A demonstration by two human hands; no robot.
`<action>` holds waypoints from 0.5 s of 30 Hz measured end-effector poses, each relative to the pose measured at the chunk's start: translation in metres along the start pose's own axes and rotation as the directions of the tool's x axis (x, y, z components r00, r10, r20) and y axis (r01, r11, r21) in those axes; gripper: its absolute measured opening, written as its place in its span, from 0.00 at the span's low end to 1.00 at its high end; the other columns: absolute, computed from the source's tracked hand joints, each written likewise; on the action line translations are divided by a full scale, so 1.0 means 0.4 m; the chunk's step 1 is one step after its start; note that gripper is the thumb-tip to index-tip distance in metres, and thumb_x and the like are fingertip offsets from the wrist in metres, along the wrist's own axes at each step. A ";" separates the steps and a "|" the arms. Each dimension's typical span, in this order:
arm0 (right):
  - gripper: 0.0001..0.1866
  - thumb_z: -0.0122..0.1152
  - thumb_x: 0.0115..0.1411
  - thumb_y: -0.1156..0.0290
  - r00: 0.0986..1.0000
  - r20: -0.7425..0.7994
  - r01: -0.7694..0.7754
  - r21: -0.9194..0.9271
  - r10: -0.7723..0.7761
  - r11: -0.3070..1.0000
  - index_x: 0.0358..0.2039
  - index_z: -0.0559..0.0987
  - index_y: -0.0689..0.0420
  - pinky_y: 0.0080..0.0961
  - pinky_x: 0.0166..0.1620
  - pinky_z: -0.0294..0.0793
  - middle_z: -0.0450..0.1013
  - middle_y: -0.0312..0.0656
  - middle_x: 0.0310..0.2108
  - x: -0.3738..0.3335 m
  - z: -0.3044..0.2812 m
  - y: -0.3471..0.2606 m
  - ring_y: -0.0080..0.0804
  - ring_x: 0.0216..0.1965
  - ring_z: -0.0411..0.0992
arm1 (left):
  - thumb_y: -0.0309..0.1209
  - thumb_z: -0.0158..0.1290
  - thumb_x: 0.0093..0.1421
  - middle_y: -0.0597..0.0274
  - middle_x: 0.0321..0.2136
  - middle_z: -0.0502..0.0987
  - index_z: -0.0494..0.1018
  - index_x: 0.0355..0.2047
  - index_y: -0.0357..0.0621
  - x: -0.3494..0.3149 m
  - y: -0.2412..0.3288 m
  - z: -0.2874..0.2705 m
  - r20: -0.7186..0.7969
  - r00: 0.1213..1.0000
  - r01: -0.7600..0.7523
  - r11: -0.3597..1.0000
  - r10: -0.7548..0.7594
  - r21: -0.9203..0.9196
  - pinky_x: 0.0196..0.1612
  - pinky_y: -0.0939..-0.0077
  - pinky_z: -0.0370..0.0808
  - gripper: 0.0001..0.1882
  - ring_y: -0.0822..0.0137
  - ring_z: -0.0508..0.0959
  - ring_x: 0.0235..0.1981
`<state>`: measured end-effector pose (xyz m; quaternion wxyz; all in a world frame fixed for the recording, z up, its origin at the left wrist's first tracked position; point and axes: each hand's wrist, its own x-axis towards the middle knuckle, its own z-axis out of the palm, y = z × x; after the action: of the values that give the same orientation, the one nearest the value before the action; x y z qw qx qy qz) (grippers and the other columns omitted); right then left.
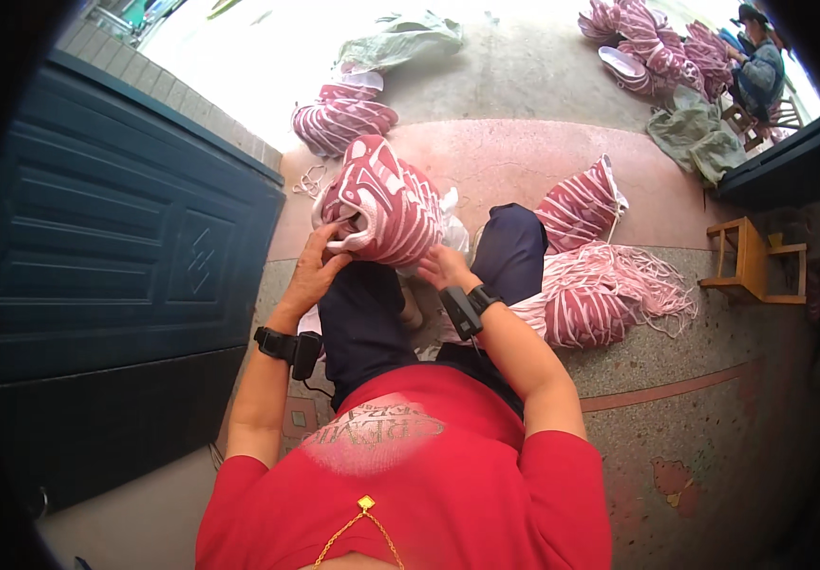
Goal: The person sits on the floor and laces a pink sneaker with a long white shoelace. They repeatedly pull the lace through the eyelets, tighten the fit, and adjust the loops. The person handles a stack of similar pink sneakers, placing one on their lap to work on it.
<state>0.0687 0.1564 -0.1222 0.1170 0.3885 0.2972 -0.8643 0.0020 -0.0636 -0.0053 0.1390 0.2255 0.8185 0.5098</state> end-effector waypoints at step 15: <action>0.04 0.54 0.60 0.65 0.975 0.199 -0.025 -0.326 0.094 0.945 0.29 0.75 0.50 0.20 0.32 0.71 0.73 0.31 0.25 0.074 0.204 -0.271 0.21 0.28 0.71 | 0.36 0.64 0.52 0.61 0.41 0.76 0.62 0.56 0.46 0.136 0.012 -0.189 0.164 0.915 0.405 0.838 -0.370 -0.366 0.32 0.82 0.69 0.34 0.70 0.79 0.35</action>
<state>-0.0471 0.1941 -0.0559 0.2360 0.2787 0.4078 -0.8368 -0.0782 -0.0924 0.0328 0.3167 0.0447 0.7213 0.6143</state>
